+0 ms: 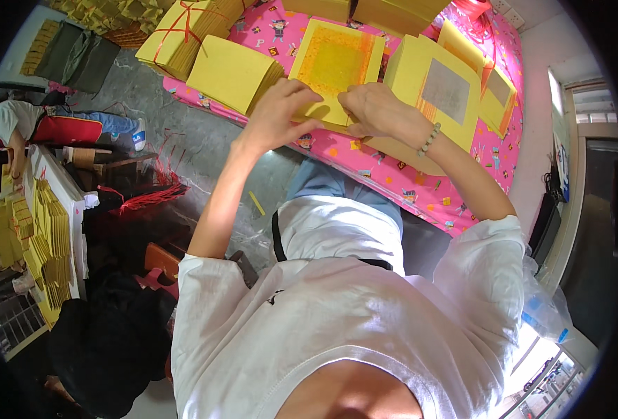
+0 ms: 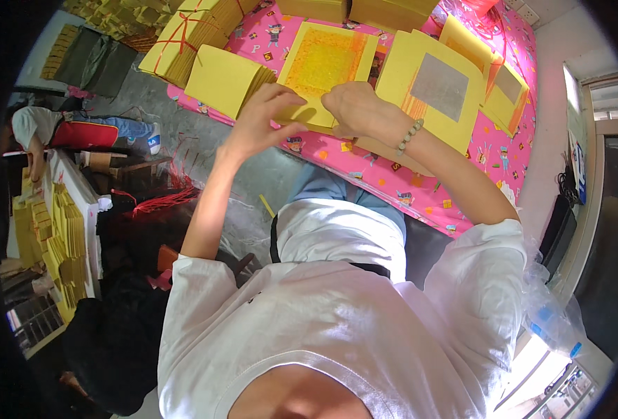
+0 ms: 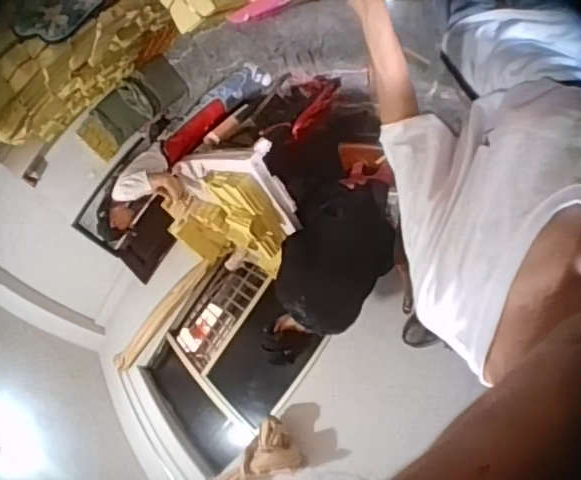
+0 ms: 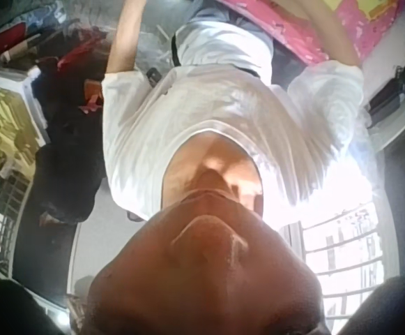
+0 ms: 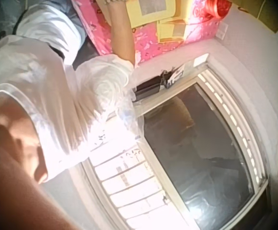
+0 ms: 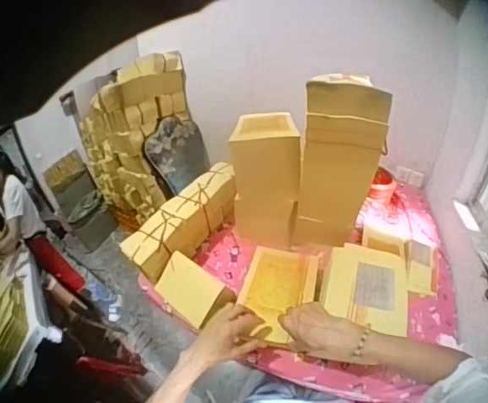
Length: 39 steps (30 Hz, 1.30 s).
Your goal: Counting and inspecting stacks of yellow joss paper.
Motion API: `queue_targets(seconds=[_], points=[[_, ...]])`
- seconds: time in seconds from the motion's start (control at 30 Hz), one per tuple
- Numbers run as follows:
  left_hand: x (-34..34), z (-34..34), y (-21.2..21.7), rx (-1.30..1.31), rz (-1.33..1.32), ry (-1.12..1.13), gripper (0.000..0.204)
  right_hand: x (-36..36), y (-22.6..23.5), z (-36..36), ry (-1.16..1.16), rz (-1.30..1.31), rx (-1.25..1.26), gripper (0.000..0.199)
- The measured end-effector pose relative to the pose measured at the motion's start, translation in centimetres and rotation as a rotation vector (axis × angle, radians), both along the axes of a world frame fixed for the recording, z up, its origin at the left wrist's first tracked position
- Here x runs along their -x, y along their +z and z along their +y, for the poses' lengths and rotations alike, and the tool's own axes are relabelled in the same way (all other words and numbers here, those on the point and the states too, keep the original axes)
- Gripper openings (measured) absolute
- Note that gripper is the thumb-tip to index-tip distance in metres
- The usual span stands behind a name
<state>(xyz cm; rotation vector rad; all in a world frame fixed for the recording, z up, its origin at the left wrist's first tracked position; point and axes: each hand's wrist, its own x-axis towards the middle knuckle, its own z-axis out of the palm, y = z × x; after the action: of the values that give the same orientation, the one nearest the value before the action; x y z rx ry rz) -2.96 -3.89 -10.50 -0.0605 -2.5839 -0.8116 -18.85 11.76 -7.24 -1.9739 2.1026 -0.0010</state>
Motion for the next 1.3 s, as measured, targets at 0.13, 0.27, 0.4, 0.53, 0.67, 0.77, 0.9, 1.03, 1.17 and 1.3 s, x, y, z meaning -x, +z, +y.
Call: queue_targets(seconds=[0.13,0.27,0.4,0.53,0.67,0.77,0.9,1.03,1.17,1.3], points=[[0.3,0.8,-1.6,0.064,-0.093,-0.042,0.032,0.6,0.0,-0.2,-0.019,-0.082,-0.080,0.032],[0.7,0.5,-2.1,0.049,-0.098,-0.018,0.024,0.6,-0.2,0.1,-0.017,-0.105,-0.049,0.031],[0.8,0.3,-2.3,-0.107,-0.122,0.014,0.018,0.4,0.1,-0.1,-0.034,-0.079,-0.075,0.029],[1.0,0.4,-2.3,-0.135,-0.107,0.055,0.013,1.3,0.3,-0.4,-0.025,-0.130,-0.126,0.026],[0.9,0.5,-2.2,-0.145,-0.134,0.092,0.011,2.0,1.0,-0.6,-0.047,-0.246,-0.152,0.019],[0.9,0.5,-2.3,-0.167,-0.138,0.108,0.011,2.2,1.8,-0.8,-0.012,-0.311,-0.165,0.015],[0.9,0.6,-2.5,-0.164,-0.119,0.108,0.011,2.6,1.9,-0.9,-0.040,-0.370,-0.187,0.013],[0.9,0.6,-2.6,-0.179,-0.117,0.118,0.011,2.9,1.6,-1.0,-0.029,-0.390,-0.185,0.013],[1.0,0.7,-2.7,-0.178,-0.053,0.119,0.013,3.1,1.4,-1.1,-0.003,-0.382,-0.177,0.013],[1.0,0.7,-2.7,-0.173,-0.049,0.124,0.013,3.1,1.5,-1.1,0.012,-0.373,-0.172,0.014]])
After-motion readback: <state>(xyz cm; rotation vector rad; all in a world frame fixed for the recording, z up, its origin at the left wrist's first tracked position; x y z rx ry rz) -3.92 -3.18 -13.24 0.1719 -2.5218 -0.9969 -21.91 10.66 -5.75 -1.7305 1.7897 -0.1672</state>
